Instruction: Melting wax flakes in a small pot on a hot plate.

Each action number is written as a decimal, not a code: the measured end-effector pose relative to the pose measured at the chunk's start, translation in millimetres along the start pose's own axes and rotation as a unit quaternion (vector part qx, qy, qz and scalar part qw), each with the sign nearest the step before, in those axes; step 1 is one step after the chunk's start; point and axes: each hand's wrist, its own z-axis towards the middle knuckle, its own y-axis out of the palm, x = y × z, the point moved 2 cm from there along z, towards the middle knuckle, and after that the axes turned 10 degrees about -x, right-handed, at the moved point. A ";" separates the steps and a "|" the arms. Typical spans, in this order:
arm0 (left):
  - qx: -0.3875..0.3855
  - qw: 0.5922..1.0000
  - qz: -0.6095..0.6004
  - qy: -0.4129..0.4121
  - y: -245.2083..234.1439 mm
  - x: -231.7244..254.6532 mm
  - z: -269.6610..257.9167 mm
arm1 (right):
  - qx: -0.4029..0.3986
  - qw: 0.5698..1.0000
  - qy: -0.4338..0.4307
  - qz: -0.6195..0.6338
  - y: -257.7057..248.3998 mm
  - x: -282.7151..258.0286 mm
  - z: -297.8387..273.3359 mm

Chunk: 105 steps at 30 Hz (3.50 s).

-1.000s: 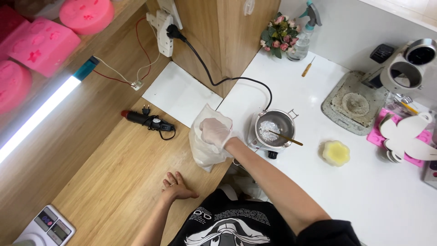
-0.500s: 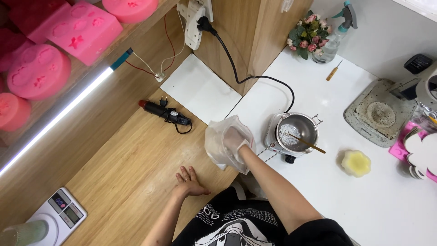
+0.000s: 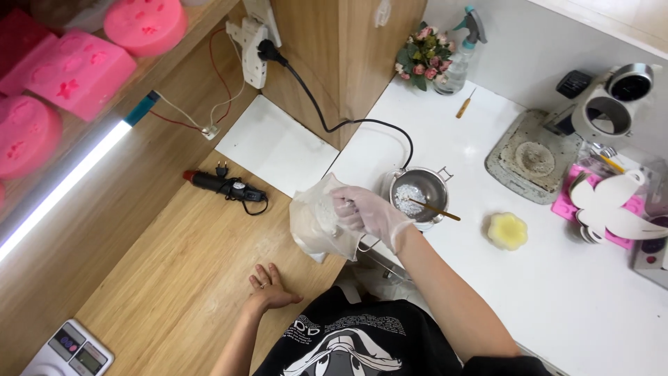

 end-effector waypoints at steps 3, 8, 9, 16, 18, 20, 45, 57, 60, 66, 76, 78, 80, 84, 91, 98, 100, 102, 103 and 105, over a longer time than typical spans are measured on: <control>-0.005 1.000 0.002 -0.015 1.6 1.1 1.3 | -0.001 0.998 -0.064 -0.004 -2.9 -27.1 -55.0; 0.003 1.000 -0.002 -0.020 5.1 -1.8 5.7 | 0.377 0.896 -0.139 -0.190 -101.9 -39.0 -90.7; 0.005 1.000 0.003 -0.017 6.8 -3.5 12.8 | 0.380 0.895 -0.142 -0.187 -117.9 -33.2 -92.3; 0.010 0.999 0.021 -0.029 8.0 -2.7 12.0 | 0.376 0.828 -0.064 -0.412 -116.6 -24.7 -113.3; 0.011 0.999 0.019 -0.029 8.5 -2.0 7.6 | 0.358 0.836 -0.070 -0.409 -111.2 -28.5 -114.3; 0.022 0.999 0.003 -0.025 9.8 -0.1 4.0 | 0.368 0.851 -0.071 -0.368 -120.1 -28.4 -112.1; 0.035 0.999 -0.002 -0.015 16.2 -3.9 19.3 | 0.279 0.584 0.075 -0.759 -105.5 3.2 -131.5; 0.036 0.999 0.005 -0.017 16.6 -3.9 19.6 | 0.310 0.567 -0.019 -0.763 -117.2 -5.8 -125.1; 0.039 0.999 0.001 -0.014 16.9 -4.2 20.9 | 0.355 0.570 -0.024 -0.741 -102.9 -19.5 -129.8; 0.042 0.999 -0.006 -0.014 15.5 -2.2 15.3 | 0.403 0.511 -0.101 -0.752 -110.0 -20.1 -124.1; 0.034 0.999 -0.019 -0.019 11.8 4.4 0.8 | 0.463 0.578 -0.129 -0.660 -92.2 -27.3 -127.0; 0.033 0.999 -0.026 -0.023 10.9 7.7 -4.7 | 0.459 0.589 -0.177 -0.641 -68.2 -34.1 -121.7; 0.026 0.999 -0.024 -0.028 8.9 10.7 -8.3 | 0.376 0.771 -0.213 -0.468 -27.3 -44.5 -111.9; 0.023 0.999 -0.022 -0.034 8.0 12.5 -10.0 | 0.169 0.913 -0.238 -0.285 6.0 -4.7 -25.9; 0.044 0.999 -0.031 -0.007 13.1 4.2 -4.0 | 0.228 0.887 -0.014 -0.402 12.2 48.4 72.5; 0.052 0.997 -0.064 0.015 13.1 0.1 -5.9 | 0.189 0.933 0.001 -0.307 -77.6 107.2 129.3; 0.041 0.997 -0.066 0.004 10.3 5.2 -13.7 | 0.177 0.944 0.007 -0.278 -85.6 108.0 123.6; 0.031 0.997 -0.067 -0.004 7.7 9.7 -15.9 | 0.172 0.949 0.011 -0.266 -60.9 86.4 108.4; 0.029 0.998 -0.064 -0.007 7.6 10.7 -14.6 | 0.184 0.933 0.005 -0.308 -40.8 64.6 88.7; 0.025 0.998 -0.061 -0.012 8.6 11.2 -15.0 | 0.194 0.917 0.001 -0.349 -17.7 39.3 67.7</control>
